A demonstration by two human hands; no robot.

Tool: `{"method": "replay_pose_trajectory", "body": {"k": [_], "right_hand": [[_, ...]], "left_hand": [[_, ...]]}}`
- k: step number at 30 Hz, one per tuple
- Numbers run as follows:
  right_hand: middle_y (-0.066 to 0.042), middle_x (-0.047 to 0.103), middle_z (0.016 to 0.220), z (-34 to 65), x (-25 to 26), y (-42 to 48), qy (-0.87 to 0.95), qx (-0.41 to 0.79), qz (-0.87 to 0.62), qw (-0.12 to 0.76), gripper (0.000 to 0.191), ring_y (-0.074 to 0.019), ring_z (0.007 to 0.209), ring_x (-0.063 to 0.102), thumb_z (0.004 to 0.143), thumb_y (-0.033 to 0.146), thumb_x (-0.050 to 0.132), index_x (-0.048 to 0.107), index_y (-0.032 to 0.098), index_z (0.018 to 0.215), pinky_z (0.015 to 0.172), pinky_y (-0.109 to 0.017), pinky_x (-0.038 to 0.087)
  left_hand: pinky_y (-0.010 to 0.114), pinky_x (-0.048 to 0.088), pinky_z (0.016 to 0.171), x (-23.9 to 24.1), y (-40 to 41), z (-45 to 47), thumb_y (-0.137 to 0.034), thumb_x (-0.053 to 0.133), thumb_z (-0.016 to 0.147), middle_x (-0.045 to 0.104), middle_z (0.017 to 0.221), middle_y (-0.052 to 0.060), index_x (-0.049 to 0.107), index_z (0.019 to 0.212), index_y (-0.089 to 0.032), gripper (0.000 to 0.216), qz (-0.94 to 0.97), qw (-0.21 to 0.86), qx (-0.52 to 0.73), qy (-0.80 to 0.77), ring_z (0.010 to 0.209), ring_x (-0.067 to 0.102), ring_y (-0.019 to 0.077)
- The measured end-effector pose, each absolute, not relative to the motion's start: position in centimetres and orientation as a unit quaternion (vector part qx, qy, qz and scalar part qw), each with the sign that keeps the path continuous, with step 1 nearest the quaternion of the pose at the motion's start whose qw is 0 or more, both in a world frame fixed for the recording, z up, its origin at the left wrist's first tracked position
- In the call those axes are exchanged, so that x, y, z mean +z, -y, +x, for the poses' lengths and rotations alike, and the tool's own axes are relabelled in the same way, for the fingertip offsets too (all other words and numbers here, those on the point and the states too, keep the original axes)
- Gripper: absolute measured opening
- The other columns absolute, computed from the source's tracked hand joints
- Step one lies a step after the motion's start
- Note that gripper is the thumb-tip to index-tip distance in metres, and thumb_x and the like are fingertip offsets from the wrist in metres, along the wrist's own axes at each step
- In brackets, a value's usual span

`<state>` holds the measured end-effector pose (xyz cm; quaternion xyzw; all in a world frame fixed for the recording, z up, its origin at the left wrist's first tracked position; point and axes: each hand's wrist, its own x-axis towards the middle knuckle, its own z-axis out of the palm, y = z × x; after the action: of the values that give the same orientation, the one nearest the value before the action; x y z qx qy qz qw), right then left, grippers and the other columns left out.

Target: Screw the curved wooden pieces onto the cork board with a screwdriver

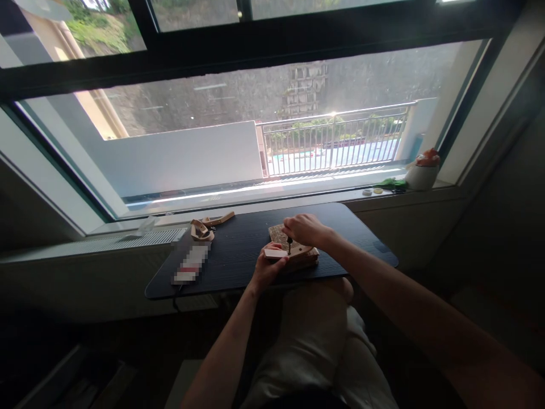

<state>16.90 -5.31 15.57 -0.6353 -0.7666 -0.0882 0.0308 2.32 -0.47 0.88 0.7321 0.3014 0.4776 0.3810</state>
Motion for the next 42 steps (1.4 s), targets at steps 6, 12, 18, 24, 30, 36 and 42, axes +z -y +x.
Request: {"method": "replay_pose_trajectory", "body": {"k": [6,12,18,24,30,36,42], "right_hand": [[-0.018,0.068,0.094,16.4,15.8,5.0,0.746,-0.089,-0.660,0.024,0.045,-0.0263,0.089,0.063,0.092,0.041,0.030,0.065,0.013,0.099,0.070,-0.033,0.043],[-0.012,0.068,0.097,16.7,16.6,5.7,0.768,-0.089,-0.634,0.008,0.033,-0.0229,0.087,0.063,0.087,0.035,0.040,0.062,0.019,0.106,0.071,-0.030,0.042],[-0.016,0.067,0.095,16.7,15.7,4.9,0.763,-0.086,-0.641,0.005,0.037,-0.0248,0.088,0.063,0.091,0.036,0.034,0.061,0.014,0.105,0.070,-0.030,0.043],[-0.018,0.068,0.092,16.3,16.5,4.8,0.746,-0.086,-0.660,-0.005,0.044,-0.0273,0.088,0.063,0.090,0.042,0.034,0.067,0.012,0.094,0.069,-0.033,0.044],[-0.011,0.069,0.093,16.5,17.5,5.6,0.774,-0.078,-0.629,0.000,0.032,-0.0234,0.083,0.064,0.084,0.037,0.044,0.062,0.019,0.103,0.066,-0.030,0.044],[-0.013,0.068,0.097,16.1,15.9,4.9,0.772,-0.068,-0.631,0.025,0.034,-0.0234,0.090,0.063,0.088,0.037,0.039,0.061,0.016,0.103,0.070,-0.029,0.043],[-0.017,0.067,0.094,15.5,15.4,4.4,0.725,-0.073,-0.684,0.037,0.044,-0.0250,0.088,0.063,0.091,0.042,0.032,0.061,0.012,0.103,0.069,-0.030,0.044]], "left_hand": [[0.038,0.038,0.098,0.6,0.2,2.3,-0.029,0.070,0.067,0.062,0.106,0.009,0.065,0.090,-0.016,0.027,0.739,0.368,0.478,-0.299,0.112,0.052,0.0237],[0.037,0.041,0.094,0.3,0.1,2.4,-0.030,0.070,0.067,0.061,0.107,0.009,0.064,0.089,-0.015,0.027,0.732,0.386,0.480,-0.292,0.106,0.055,0.0224],[0.039,0.037,0.100,-0.1,-0.2,2.3,-0.029,0.069,0.068,0.062,0.107,0.009,0.064,0.085,-0.016,0.022,0.742,0.360,0.485,-0.290,0.114,0.051,0.0234],[0.040,0.036,0.101,-0.1,-0.3,2.4,-0.027,0.069,0.068,0.062,0.107,0.009,0.064,0.085,-0.016,0.020,0.744,0.353,0.490,-0.287,0.115,0.050,0.0237],[0.040,0.038,0.098,0.6,0.1,2.2,-0.029,0.070,0.067,0.061,0.107,0.009,0.064,0.093,-0.017,0.029,0.742,0.371,0.470,-0.300,0.111,0.052,0.0246],[0.037,0.038,0.098,0.5,0.1,2.3,-0.030,0.069,0.067,0.061,0.107,0.009,0.065,0.090,-0.017,0.026,0.739,0.372,0.478,-0.294,0.112,0.052,0.0237],[0.039,0.037,0.099,0.5,0.1,2.3,-0.029,0.069,0.068,0.062,0.105,0.009,0.064,0.087,-0.016,0.024,0.742,0.366,0.479,-0.294,0.112,0.052,0.0238]]}}
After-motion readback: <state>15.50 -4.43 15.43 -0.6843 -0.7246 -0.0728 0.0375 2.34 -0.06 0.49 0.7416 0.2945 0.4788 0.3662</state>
